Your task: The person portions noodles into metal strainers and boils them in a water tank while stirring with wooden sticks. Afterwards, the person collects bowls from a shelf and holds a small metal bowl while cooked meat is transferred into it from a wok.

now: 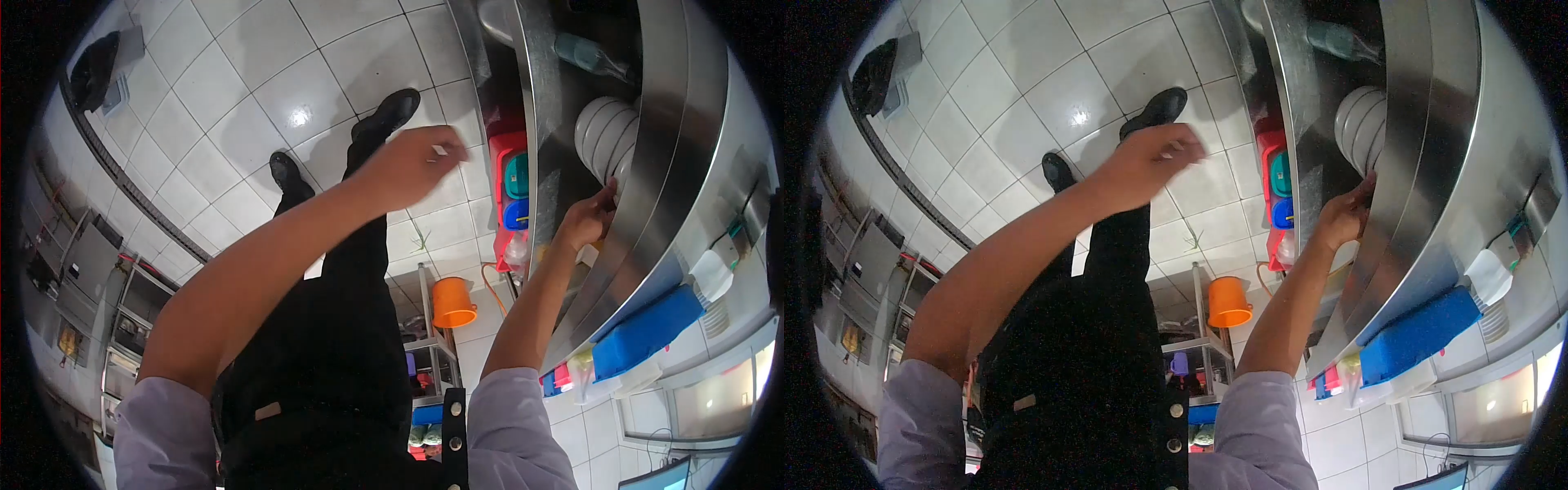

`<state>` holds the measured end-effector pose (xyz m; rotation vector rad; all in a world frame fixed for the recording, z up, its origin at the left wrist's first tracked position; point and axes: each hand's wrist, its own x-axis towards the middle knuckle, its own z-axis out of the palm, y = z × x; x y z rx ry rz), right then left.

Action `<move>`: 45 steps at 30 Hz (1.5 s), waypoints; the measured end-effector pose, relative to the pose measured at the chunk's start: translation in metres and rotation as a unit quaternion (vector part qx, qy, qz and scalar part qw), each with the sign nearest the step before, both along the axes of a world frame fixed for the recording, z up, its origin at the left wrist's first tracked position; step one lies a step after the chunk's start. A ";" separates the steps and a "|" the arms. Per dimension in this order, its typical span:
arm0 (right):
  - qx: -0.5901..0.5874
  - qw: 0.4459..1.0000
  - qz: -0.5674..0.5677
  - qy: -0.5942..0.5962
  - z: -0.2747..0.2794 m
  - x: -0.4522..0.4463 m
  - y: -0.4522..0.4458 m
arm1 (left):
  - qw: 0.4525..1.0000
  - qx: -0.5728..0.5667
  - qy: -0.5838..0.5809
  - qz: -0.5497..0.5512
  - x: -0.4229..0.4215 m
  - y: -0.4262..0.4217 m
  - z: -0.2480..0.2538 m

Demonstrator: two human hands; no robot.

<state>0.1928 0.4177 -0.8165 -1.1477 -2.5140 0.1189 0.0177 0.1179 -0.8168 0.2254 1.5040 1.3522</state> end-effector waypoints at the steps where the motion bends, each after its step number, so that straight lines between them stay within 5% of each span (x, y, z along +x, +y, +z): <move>1: -0.001 1.000 -0.004 0.002 -0.002 0.006 0.001 | 0.999 0.003 0.005 -0.035 -0.001 0.025 0.008; 4: 0.030 0.996 0.059 0.053 -0.006 0.020 0.000 | 0.998 0.024 -0.024 -0.055 0.001 0.087 0.027; 7: 0.016 0.999 0.015 -0.030 0.008 0.024 -0.019 | 0.995 0.074 -0.037 -0.050 0.010 0.132 0.029; 13: -0.138 0.984 -0.073 0.089 -0.001 0.040 -0.048 | 0.978 0.168 -0.124 -0.013 0.035 0.187 0.013; 18: 0.059 0.997 0.032 -0.028 0.001 0.063 -0.062 | 0.977 0.210 -0.003 -0.026 0.048 0.191 0.016; 24: 0.051 0.994 0.093 -0.035 0.017 0.094 -0.089 | 0.977 0.132 0.014 -0.166 0.065 0.152 0.019; 25: 0.022 0.991 0.118 -0.056 0.024 0.097 -0.097 | 0.979 0.001 -0.128 -0.161 0.046 0.152 0.053; 26: -0.007 0.987 0.143 -0.076 0.033 0.099 -0.107 | 0.978 0.004 -0.129 -0.164 0.053 0.145 0.043; 34: -0.194 0.941 0.256 -0.103 0.080 0.088 -0.151 | 0.988 -0.099 0.037 -0.115 0.071 0.059 0.004; 36: -0.309 0.939 0.129 0.072 0.087 0.062 -0.146 | 0.980 -0.150 0.040 -0.122 0.054 0.034 0.015; 37: -0.275 0.948 0.116 0.113 0.072 0.054 -0.136 | 0.970 -0.203 0.036 -0.130 0.046 0.020 0.021; 40: -0.067 0.996 0.002 -0.061 0.052 0.004 -0.103 | 0.969 -0.204 0.108 -0.092 0.042 -0.037 0.011; 45: -0.174 0.972 -0.076 -0.140 0.008 -0.029 -0.030 | 0.944 -0.277 0.140 -0.115 0.026 -0.129 0.017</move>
